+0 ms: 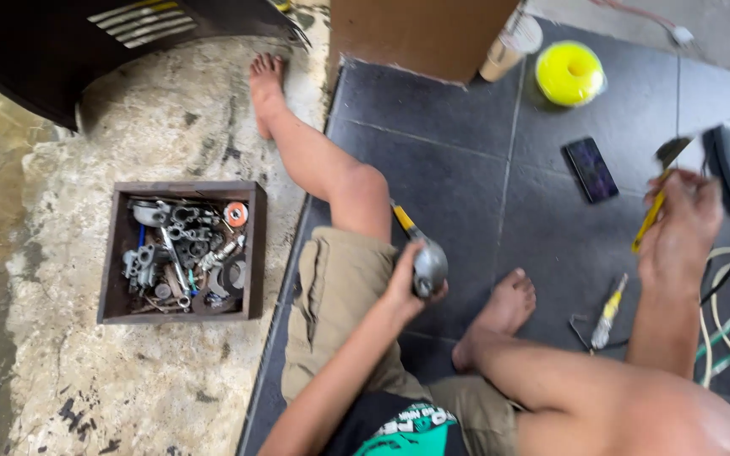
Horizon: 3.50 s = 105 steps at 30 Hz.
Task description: Disassembling and cleaning a motorcycle engine component using various hand tools while sitting on the floor.
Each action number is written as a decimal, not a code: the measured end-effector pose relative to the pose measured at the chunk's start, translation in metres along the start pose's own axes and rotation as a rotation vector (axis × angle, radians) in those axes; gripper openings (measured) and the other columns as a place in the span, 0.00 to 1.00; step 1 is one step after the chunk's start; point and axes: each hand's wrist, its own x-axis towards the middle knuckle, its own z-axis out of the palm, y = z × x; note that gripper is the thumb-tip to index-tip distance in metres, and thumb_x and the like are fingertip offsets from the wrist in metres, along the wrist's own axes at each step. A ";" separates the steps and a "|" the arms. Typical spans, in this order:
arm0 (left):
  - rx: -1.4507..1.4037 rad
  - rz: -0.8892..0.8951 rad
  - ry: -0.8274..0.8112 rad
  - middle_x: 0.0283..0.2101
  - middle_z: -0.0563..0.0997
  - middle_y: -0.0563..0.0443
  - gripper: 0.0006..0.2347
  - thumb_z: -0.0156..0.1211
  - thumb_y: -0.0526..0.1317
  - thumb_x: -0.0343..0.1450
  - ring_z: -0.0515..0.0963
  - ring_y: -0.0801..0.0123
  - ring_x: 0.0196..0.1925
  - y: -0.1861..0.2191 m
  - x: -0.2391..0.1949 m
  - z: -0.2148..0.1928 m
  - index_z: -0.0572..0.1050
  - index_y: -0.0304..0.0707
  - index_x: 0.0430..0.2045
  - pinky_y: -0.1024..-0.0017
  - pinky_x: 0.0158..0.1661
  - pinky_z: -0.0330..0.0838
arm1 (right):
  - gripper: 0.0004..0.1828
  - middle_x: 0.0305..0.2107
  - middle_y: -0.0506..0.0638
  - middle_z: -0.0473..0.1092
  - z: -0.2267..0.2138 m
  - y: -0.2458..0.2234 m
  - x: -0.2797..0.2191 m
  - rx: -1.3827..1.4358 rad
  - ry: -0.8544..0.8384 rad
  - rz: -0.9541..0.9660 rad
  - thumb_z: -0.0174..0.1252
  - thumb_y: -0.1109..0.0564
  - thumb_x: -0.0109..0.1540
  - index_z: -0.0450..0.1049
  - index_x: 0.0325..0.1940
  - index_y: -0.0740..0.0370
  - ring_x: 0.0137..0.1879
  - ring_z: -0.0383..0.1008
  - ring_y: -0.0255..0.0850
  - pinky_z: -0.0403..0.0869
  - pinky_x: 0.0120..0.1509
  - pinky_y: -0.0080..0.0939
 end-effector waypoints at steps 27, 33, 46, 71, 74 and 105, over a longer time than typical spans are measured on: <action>-0.366 0.781 -0.115 0.38 0.74 0.42 0.24 0.61 0.48 0.63 0.73 0.63 0.36 0.191 -0.285 0.111 0.69 0.31 0.48 0.80 0.26 0.72 | 0.08 0.45 0.50 0.66 -0.013 0.014 0.037 -0.140 0.001 -0.177 0.49 0.65 0.72 0.64 0.56 0.64 0.51 0.69 0.34 0.67 0.56 0.32; -0.349 0.749 -0.217 0.42 0.73 0.43 0.20 0.60 0.48 0.67 0.71 0.65 0.38 0.199 -0.276 0.081 0.69 0.30 0.44 0.76 0.34 0.72 | 0.10 0.43 0.50 0.68 -0.005 0.035 0.044 -0.127 -0.004 -0.135 0.50 0.63 0.70 0.66 0.56 0.64 0.50 0.70 0.34 0.67 0.56 0.32; -0.349 0.787 -0.111 0.42 0.77 0.46 0.17 0.60 0.51 0.65 0.71 0.68 0.38 0.177 -0.280 0.080 0.72 0.40 0.41 0.78 0.36 0.72 | 0.06 0.40 0.54 0.71 0.004 -0.013 0.037 -0.364 0.107 -0.372 0.54 0.66 0.69 0.69 0.50 0.69 0.47 0.74 0.40 0.71 0.54 0.37; -0.034 0.114 -0.081 0.51 0.83 0.43 0.42 0.55 0.56 0.50 0.81 0.44 0.44 0.126 -0.126 0.036 0.67 0.40 0.63 0.58 0.31 0.75 | 0.03 0.33 0.46 0.73 -0.030 -0.108 0.155 -1.241 -0.128 -0.835 0.60 0.57 0.67 0.72 0.43 0.56 0.44 0.70 0.45 0.54 0.58 0.48; -0.680 -0.017 -0.053 0.58 0.71 0.39 0.44 0.49 0.60 0.53 0.69 0.44 0.53 0.102 -0.067 0.094 0.58 0.36 0.66 0.53 0.40 0.61 | 0.07 0.38 0.46 0.75 -0.018 -0.097 0.148 -1.266 -0.158 -0.888 0.63 0.60 0.63 0.71 0.41 0.56 0.47 0.69 0.44 0.51 0.60 0.53; -2.887 -0.487 0.117 0.78 0.41 0.26 0.49 0.40 0.61 0.61 0.35 0.44 0.80 -0.073 0.036 0.245 0.38 0.18 0.72 0.41 0.70 0.19 | 0.04 0.31 0.40 0.76 -0.069 0.068 0.188 -1.669 -0.164 -0.860 0.65 0.52 0.62 0.75 0.36 0.47 0.41 0.70 0.39 0.50 0.63 0.54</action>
